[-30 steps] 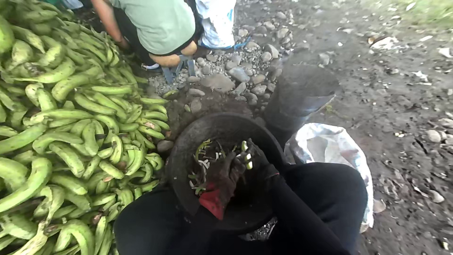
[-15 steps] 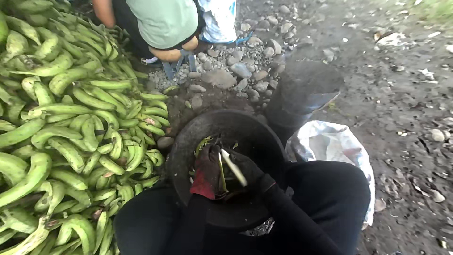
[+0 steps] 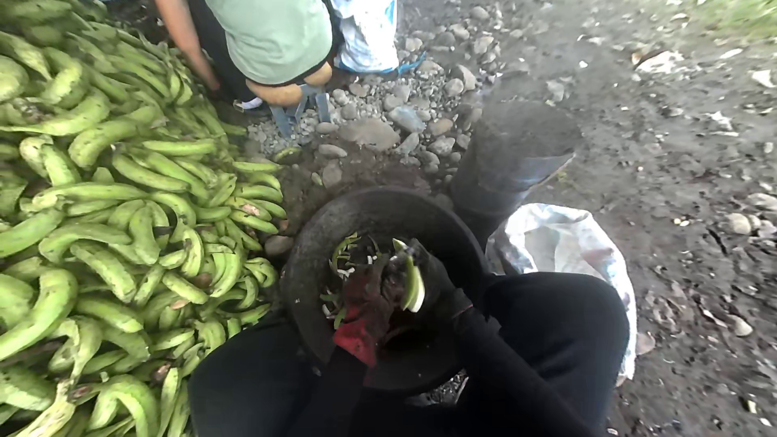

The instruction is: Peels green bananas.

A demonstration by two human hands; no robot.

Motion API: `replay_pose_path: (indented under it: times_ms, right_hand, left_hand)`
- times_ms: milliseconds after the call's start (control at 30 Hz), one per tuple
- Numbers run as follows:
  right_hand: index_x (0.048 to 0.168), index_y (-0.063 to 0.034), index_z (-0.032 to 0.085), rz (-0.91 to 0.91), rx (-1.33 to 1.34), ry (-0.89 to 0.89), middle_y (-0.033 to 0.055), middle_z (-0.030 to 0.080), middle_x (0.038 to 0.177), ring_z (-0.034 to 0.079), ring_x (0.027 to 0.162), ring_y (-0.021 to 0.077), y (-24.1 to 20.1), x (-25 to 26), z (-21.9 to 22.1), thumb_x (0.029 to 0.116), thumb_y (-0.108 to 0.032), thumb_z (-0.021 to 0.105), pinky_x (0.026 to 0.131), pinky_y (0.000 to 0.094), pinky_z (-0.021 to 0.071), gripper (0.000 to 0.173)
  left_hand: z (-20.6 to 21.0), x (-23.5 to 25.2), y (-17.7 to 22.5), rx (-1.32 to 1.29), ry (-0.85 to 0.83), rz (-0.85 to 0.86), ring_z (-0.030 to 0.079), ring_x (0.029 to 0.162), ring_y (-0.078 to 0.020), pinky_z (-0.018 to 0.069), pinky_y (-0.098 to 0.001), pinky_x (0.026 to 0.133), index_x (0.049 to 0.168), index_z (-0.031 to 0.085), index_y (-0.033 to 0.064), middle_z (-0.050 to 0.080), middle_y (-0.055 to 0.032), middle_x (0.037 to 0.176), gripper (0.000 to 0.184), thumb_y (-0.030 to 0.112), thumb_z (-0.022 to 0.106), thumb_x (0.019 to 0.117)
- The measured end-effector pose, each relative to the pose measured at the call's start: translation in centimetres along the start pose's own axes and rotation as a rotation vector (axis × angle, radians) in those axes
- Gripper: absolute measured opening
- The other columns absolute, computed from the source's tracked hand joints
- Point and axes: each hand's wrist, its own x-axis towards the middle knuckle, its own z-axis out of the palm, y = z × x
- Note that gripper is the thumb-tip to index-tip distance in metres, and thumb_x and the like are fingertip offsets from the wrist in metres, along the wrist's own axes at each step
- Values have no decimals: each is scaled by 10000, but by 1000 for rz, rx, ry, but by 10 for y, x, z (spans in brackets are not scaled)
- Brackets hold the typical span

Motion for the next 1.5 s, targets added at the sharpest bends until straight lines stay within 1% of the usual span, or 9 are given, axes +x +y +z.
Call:
replay_pose_path:
  times_ms: [133, 333, 533, 733, 800, 1000, 1267, 1333, 1500]
  right_hand:
    - [1483, -30, 485, -100, -450, -247, 92, 610, 1371, 613, 1171, 101, 6, -15, 2, 1086, -228, 344, 1004, 290, 521, 465]
    - [1171, -91, 592, 182, 203, 7, 45, 639, 754, 599, 557, 108, -9, 5, -18, 1111, -337, 272, 482, 257, 530, 408]
    - [1002, -60, 608, 313, 343, -145, 45, 610, 703, 584, 526, 104, -27, 23, -37, 1102, -456, 175, 480, 229, 527, 595]
    - [1194, -38, 629, 123, 69, -117, 77, 695, 901, 671, 758, 130, -9, 10, -27, 1121, -263, 296, 689, 297, 593, 409]
    - [1158, -59, 607, 181, 97, -37, 48, 656, 794, 622, 602, 92, -1, 15, -28, 1120, -295, 275, 527, 233, 549, 409]
    - [1067, -57, 603, 342, 146, 317, 59, 617, 742, 603, 595, 140, 24, 21, -59, 1111, -388, 331, 538, 304, 545, 431]
    - [1181, -64, 553, -341, 232, 260, 55, 636, 942, 631, 828, 137, -141, 73, -102, 1085, -306, 331, 761, 357, 570, 343]
    - [1034, -135, 522, -411, 445, 341, 7, 611, 835, 618, 742, 113, -186, 80, -96, 1078, -404, 285, 715, 329, 570, 361]
    - [1143, -81, 507, -328, 560, 342, 91, 671, 990, 700, 917, 189, -176, 85, -89, 1095, -494, 282, 823, 357, 597, 473]
  left_hand:
    - [-7, 21, -11, -129, -2, -351, 691, 1044, -238, 565, -456, 940, 1361, 613, 76, 699, -144, 1165, 412, 342, 477, 1078]
    - [-15, -3, 4, -274, -94, -106, 671, 1123, -140, 540, -352, 1010, 1312, 663, 83, 704, -88, 1219, 376, 334, 526, 1067]
    - [-3, -24, -5, -193, -147, 324, 699, 1097, -209, 558, -416, 999, 1262, 716, 104, 739, -97, 1160, 338, 295, 616, 1002]
    - [-3, -2, -11, 72, 110, -15, 704, 1038, -318, 566, -529, 917, 1299, 679, 82, 723, -163, 1130, 399, 326, 597, 994]
    - [-7, 11, -16, 7, 238, -120, 716, 976, -278, 581, -489, 899, 1262, 679, 32, 730, -160, 1073, 400, 336, 594, 1017]
    - [-34, 12, 15, -284, 205, -369, 685, 943, -151, 589, -363, 853, 1334, 620, 52, 698, -119, 1110, 422, 369, 505, 1080]
    - [-37, 8, 14, -399, 228, -266, 632, 800, -63, 568, -260, 728, 1323, 609, 22, 670, -64, 993, 366, 283, 521, 1081]
    - [-35, 9, 11, -421, 221, -278, 638, 782, -94, 576, -290, 705, 1305, 617, 17, 669, -77, 980, 348, 266, 535, 1075]
    - [-30, 17, 0, -254, 259, -137, 693, 794, -118, 621, -319, 705, 1240, 661, 20, 706, -85, 973, 322, 266, 536, 1072]
